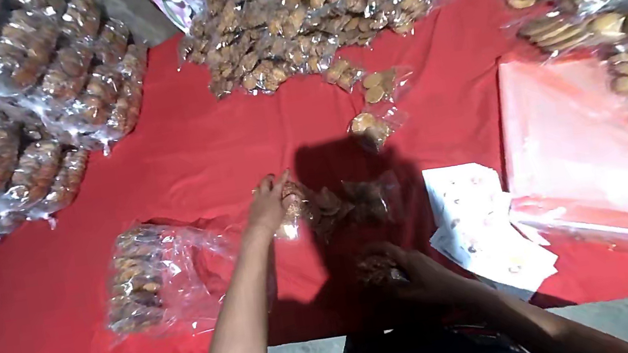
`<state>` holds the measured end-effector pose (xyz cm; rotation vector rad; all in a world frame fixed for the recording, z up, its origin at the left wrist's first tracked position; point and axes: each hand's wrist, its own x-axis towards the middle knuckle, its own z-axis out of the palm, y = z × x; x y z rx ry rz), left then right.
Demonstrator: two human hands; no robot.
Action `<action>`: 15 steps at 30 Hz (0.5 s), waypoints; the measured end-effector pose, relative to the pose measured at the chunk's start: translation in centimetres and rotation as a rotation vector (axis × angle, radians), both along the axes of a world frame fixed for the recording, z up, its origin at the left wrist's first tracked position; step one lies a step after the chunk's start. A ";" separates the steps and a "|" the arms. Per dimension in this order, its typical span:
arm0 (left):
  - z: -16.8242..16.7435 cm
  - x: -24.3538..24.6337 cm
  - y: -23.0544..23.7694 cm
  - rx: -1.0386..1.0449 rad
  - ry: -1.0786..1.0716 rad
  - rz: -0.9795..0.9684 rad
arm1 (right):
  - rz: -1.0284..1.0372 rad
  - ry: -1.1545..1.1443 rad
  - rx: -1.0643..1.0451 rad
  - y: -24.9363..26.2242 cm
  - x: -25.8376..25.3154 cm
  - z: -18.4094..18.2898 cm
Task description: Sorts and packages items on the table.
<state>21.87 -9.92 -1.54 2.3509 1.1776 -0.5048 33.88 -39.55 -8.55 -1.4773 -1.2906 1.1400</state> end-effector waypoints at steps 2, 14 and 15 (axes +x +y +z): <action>-0.4 1.6 0.1 -0.172 0.052 -0.060 | -0.011 -0.006 0.052 -1.2 1.1 -0.5; 2.7 -5.9 -12.5 -0.753 -0.419 0.108 | 0.110 0.653 0.037 -0.8 1.1 3.4; 2.4 -7.0 -14.1 -0.805 -0.411 0.063 | 0.157 0.654 0.059 -0.1 0.5 3.1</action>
